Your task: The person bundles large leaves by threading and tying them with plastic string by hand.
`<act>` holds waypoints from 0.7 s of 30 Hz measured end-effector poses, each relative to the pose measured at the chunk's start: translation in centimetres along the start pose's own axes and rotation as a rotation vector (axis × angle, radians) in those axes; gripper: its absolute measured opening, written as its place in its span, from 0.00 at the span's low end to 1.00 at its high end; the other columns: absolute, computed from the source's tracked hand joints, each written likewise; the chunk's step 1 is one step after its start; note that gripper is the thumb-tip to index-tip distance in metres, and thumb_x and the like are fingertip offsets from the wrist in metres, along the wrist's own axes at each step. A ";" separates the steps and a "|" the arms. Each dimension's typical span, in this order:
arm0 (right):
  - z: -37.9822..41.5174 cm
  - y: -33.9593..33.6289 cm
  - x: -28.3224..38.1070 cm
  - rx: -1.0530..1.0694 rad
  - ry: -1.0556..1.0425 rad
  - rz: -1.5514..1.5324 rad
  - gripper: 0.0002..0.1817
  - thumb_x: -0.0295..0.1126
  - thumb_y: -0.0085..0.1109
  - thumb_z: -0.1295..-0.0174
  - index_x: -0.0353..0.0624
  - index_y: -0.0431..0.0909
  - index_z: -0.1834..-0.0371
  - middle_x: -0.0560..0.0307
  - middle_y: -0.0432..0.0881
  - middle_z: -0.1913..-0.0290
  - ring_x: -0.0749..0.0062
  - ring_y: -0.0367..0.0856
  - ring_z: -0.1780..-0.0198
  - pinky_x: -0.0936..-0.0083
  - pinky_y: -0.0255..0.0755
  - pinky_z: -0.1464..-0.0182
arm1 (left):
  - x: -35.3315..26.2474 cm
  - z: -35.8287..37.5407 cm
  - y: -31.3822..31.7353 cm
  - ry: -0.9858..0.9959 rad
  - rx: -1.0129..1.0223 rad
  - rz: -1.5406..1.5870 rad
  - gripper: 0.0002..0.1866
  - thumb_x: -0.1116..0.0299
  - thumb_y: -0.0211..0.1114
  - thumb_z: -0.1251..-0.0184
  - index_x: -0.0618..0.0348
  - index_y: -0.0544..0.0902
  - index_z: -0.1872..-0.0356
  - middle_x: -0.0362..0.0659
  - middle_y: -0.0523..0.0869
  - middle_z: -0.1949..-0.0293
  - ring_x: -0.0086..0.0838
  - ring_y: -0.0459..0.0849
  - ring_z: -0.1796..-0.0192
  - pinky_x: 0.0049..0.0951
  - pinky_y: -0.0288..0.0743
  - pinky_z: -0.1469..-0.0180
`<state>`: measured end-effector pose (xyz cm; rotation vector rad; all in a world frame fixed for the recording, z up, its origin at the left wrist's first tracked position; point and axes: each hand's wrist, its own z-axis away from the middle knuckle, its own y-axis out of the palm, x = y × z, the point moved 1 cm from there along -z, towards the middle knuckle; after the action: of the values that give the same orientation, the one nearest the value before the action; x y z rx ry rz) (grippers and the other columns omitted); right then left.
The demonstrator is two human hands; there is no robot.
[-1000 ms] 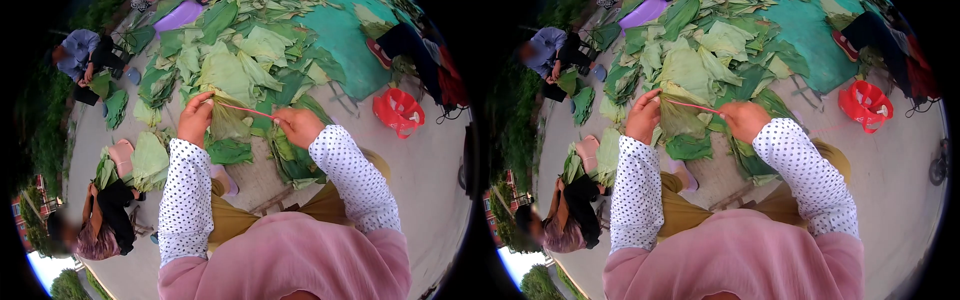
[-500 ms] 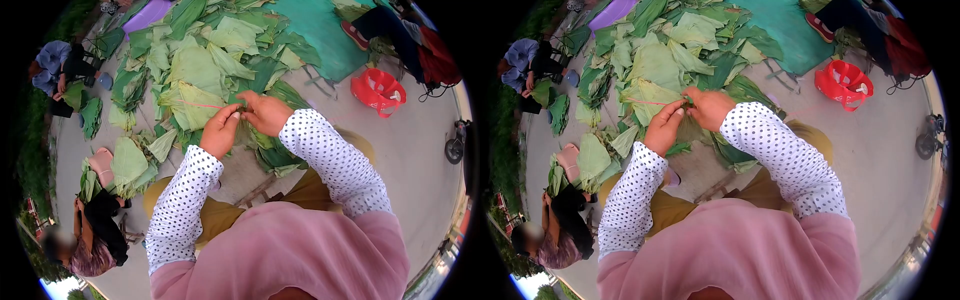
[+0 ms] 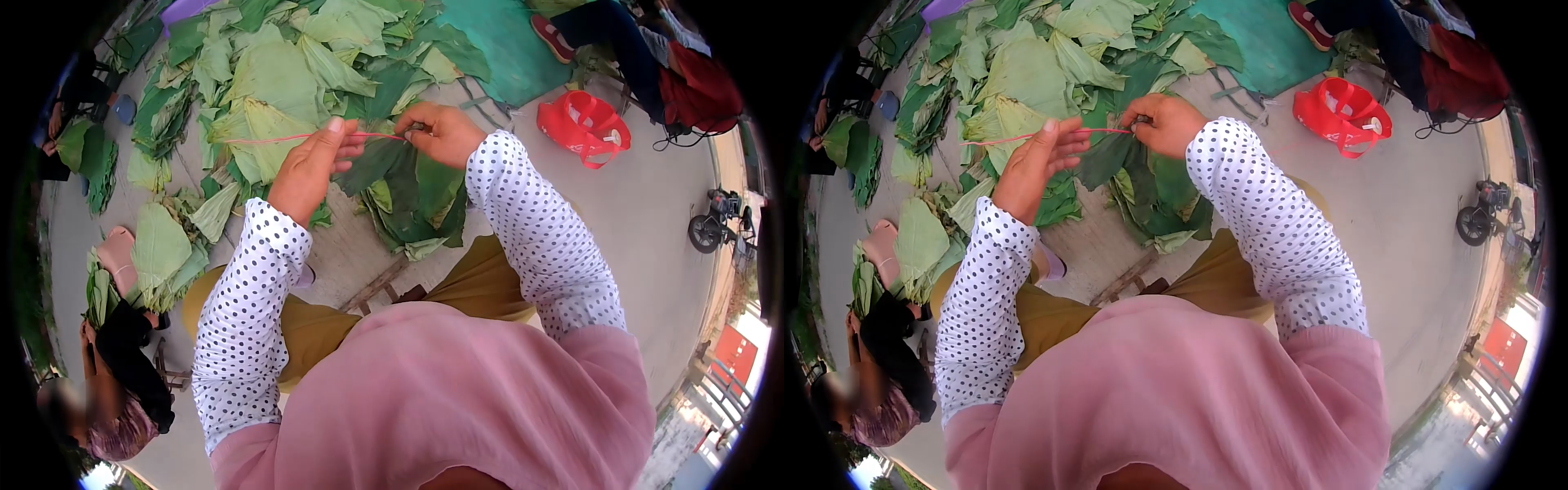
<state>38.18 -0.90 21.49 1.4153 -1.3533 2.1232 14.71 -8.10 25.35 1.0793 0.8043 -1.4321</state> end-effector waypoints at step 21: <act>2.0 1.0 -18.2 0.284 0.855 0.752 0.23 0.31 0.57 0.36 0.38 0.72 0.37 0.41 0.82 0.44 0.48 0.77 0.36 0.60 0.74 0.38 | 0.4 0.6 -0.5 -0.077 0.115 -0.057 0.33 0.44 0.45 0.20 0.66 0.74 0.34 0.47 0.82 0.42 0.31 0.80 0.43 0.32 0.72 0.39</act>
<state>47.70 1.82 6.10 -0.1202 -1.3171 2.9184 14.16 -8.71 25.18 1.0879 0.7096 -1.5746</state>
